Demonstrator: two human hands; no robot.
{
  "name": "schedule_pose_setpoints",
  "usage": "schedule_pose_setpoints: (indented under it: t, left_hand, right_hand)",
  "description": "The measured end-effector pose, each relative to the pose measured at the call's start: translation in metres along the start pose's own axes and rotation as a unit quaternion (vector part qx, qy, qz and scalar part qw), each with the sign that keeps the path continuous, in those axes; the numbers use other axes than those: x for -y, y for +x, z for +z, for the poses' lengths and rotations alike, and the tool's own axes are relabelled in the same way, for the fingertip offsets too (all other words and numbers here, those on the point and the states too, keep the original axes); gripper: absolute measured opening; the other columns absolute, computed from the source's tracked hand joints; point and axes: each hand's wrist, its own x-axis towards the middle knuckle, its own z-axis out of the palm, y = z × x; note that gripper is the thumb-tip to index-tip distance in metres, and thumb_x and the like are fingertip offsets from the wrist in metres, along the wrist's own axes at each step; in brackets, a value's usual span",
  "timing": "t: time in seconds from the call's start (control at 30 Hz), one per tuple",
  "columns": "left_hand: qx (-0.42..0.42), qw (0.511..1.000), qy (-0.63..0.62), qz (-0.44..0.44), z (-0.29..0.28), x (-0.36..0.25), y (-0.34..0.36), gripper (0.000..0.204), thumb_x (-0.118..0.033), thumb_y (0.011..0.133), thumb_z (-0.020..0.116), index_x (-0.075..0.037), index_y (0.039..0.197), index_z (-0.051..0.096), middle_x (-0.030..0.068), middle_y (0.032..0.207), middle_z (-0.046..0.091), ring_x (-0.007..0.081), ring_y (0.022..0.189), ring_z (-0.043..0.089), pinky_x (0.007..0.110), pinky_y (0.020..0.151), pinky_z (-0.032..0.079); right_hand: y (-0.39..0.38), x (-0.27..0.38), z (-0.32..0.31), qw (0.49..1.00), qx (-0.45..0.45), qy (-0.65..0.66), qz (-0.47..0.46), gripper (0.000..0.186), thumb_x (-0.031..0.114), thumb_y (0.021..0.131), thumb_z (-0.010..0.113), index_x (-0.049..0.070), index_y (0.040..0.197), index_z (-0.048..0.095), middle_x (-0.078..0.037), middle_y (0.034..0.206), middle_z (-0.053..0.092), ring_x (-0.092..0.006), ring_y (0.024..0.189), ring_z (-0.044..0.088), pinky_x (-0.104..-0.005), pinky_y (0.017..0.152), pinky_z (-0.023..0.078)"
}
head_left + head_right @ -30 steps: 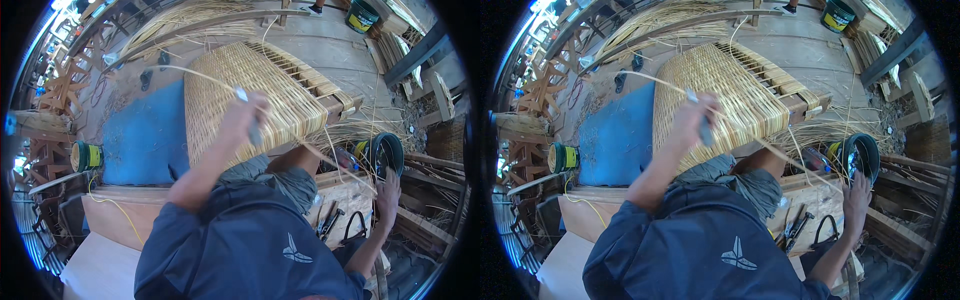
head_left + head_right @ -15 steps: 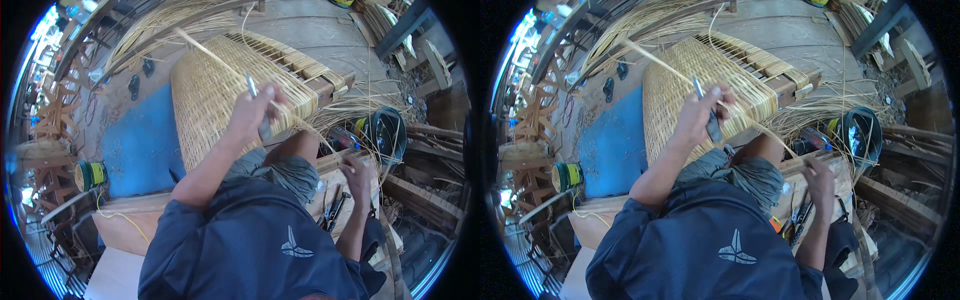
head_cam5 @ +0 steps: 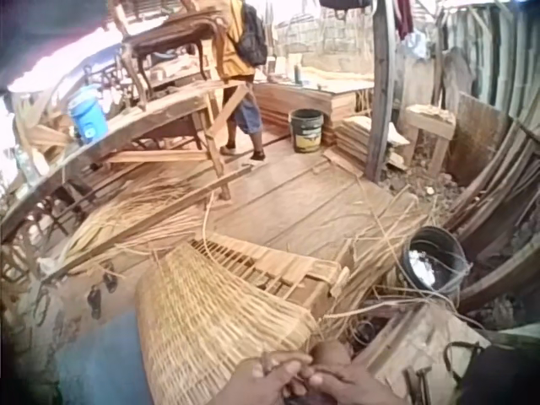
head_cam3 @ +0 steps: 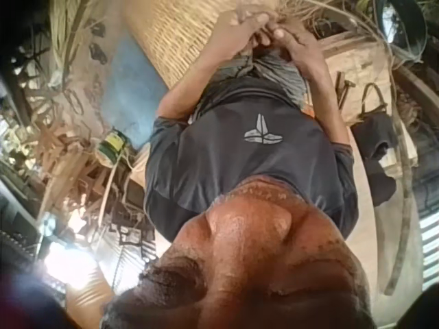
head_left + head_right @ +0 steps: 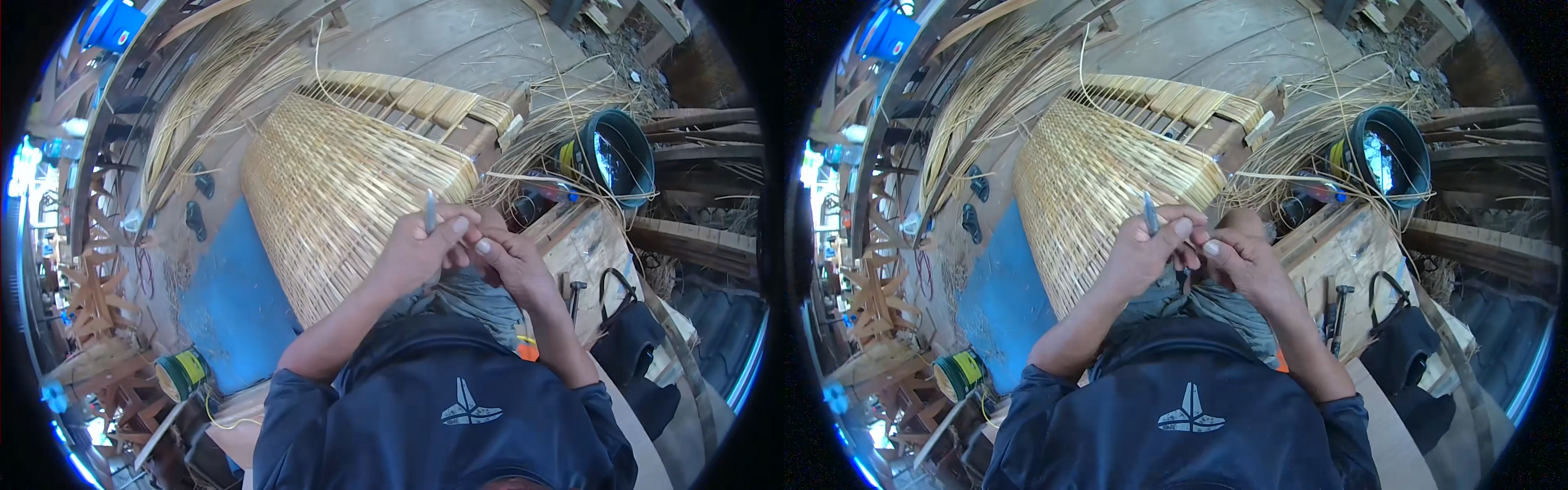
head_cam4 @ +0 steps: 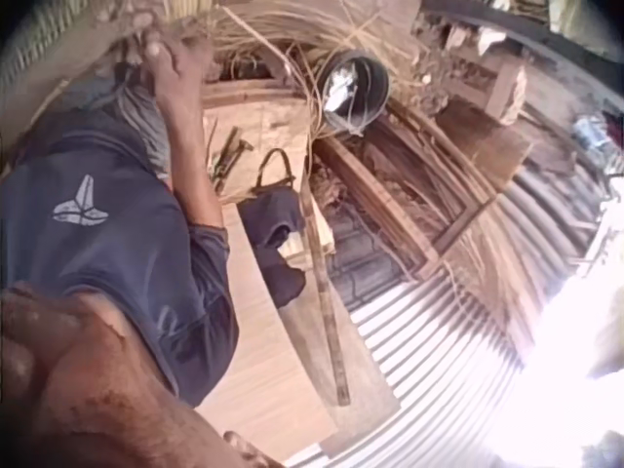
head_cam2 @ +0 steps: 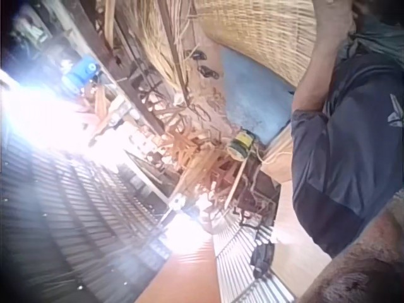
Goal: Weaving a bamboo structure using strips of bamboo, a hammer, and a knife.
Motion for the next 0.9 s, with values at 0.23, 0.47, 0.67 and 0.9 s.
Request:
schedule_pose_setpoints:
  t: [0.23,0.47,0.67,0.9]
  left_hand:
    - [-0.145,0.968,0.205,0.023,-0.070,-0.035,0.081,0.030,-0.027,0.094,0.047,-0.005,0.108,0.063,0.0051,0.079,0.064,0.0082,0.058,0.056,0.022,0.053,0.043]
    - [-0.049,0.902,0.415,0.108,-0.127,0.002,0.175,0.032,-0.024,0.089,0.050,0.001,0.105,0.062,0.0153,0.078,0.064,0.0268,0.069,0.062,0.035,0.068,0.049]
    - [0.056,0.837,0.531,0.118,-0.122,0.019,0.210,0.034,-0.029,0.089,0.050,0.000,0.100,0.065,0.0202,0.110,0.058,0.0338,0.104,0.054,0.039,0.092,0.041]
    - [-0.021,0.825,0.545,0.150,-0.163,0.017,0.218,0.032,-0.024,0.087,0.053,0.007,0.092,0.060,0.0238,0.093,0.061,0.0378,0.089,0.060,0.045,0.082,0.045]
  right_hand:
    - [0.046,0.039,-0.050,0.873,-0.220,-0.423,-0.104,0.020,0.019,0.086,0.058,0.002,0.075,0.061,0.001,0.058,0.047,-0.0080,0.053,0.042,-0.0242,0.049,0.034]
    - [0.132,0.084,-0.016,0.751,-0.179,-0.615,-0.159,0.019,0.018,0.082,0.054,0.000,0.081,0.060,-0.020,0.074,0.060,-0.0358,0.072,0.060,-0.0420,0.064,0.046]
    - [0.172,0.052,-0.020,0.741,-0.149,-0.637,-0.149,0.022,0.020,0.084,0.053,0.000,0.082,0.061,-0.021,0.079,0.062,-0.0377,0.077,0.060,-0.0442,0.067,0.047]
    - [0.151,0.070,-0.024,0.841,-0.149,-0.516,-0.067,0.029,0.025,0.084,0.055,-0.003,0.090,0.063,-0.014,0.071,0.061,-0.0250,0.066,0.061,-0.0359,0.061,0.046]
